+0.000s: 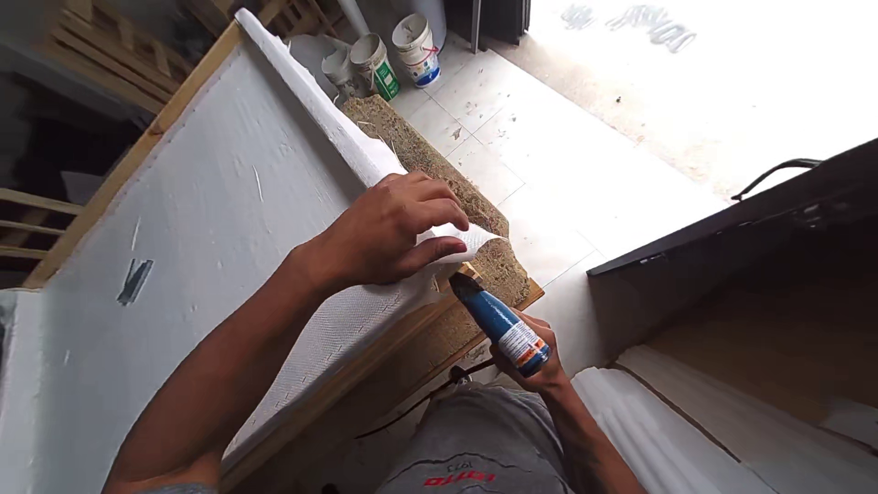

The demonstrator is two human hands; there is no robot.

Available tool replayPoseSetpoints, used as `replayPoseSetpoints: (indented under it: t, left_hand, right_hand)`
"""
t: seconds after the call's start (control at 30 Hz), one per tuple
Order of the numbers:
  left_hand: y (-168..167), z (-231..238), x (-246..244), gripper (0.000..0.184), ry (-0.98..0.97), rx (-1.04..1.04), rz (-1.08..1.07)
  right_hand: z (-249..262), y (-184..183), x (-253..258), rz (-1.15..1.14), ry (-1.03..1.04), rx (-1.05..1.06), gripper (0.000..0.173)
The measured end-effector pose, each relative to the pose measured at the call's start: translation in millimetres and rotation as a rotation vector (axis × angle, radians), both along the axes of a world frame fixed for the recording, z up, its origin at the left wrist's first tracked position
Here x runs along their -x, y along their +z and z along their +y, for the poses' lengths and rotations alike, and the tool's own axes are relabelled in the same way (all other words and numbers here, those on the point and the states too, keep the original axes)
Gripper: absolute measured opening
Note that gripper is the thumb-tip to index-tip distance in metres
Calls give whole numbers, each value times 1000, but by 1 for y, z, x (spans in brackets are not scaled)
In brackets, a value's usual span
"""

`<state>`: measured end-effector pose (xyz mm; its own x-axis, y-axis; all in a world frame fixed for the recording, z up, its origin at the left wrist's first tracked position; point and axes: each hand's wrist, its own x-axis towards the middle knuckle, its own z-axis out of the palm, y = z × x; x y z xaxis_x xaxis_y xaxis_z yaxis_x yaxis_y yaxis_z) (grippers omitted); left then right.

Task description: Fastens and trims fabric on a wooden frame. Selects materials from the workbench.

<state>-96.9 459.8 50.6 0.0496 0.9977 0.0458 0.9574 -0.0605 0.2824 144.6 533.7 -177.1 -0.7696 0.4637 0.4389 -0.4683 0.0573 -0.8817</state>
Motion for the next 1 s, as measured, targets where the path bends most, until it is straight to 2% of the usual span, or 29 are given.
replayPoseSetpoints:
  t: [0.07, 0.17, 0.27, 0.37, 0.47, 0.57, 0.63, 0.73, 0.8, 0.9, 1.0]
  left_hand:
    - [-22, -19, 2, 31, -41, -29, 145]
    - [-55, -42, -4, 15, -116, -233, 290]
    - [-65, -56, -6, 16, -157, -299, 464]
    - [-69, -67, -1, 24, -196, -310, 560]
    - [-66, -74, 0, 22, -224, -388, 430]
    - [-51, -65, -4, 20, -90, -430, 231]
    - [-37, -42, -9, 27, 72, -273, 221]
    - [-32, 6, -14, 40, 268, 200, 305]
    - [-34, 38, -15, 32, 379, 457, 327]
    - [-26, 71, 8, 29, 558, 710, 327]
    - [-30, 70, 45, 30, 577, 849, 234]
  right_hand:
    - [7, 0, -17, -14, 17, -21, 39]
    - [6, 2, -30, -7, 5, 8, 36]
    - [4, 9, -23, 13, 2, 48, 35]
    - [6, 12, -3, 19, 5, -3, 40]
    - [2, 3, 18, 11, 18, -10, 41]
    - [-1, -1, 22, -3, 31, -3, 40]
    - [7, 3, 12, -34, 100, 23, 36]
    - [43, -1, -3, -145, 392, 212, 29]
    - [72, -16, -1, -210, 625, 369, 35]
    - [107, -30, 28, -168, 842, 494, 46]
    - [126, -43, 65, -117, 1062, 670, 52]
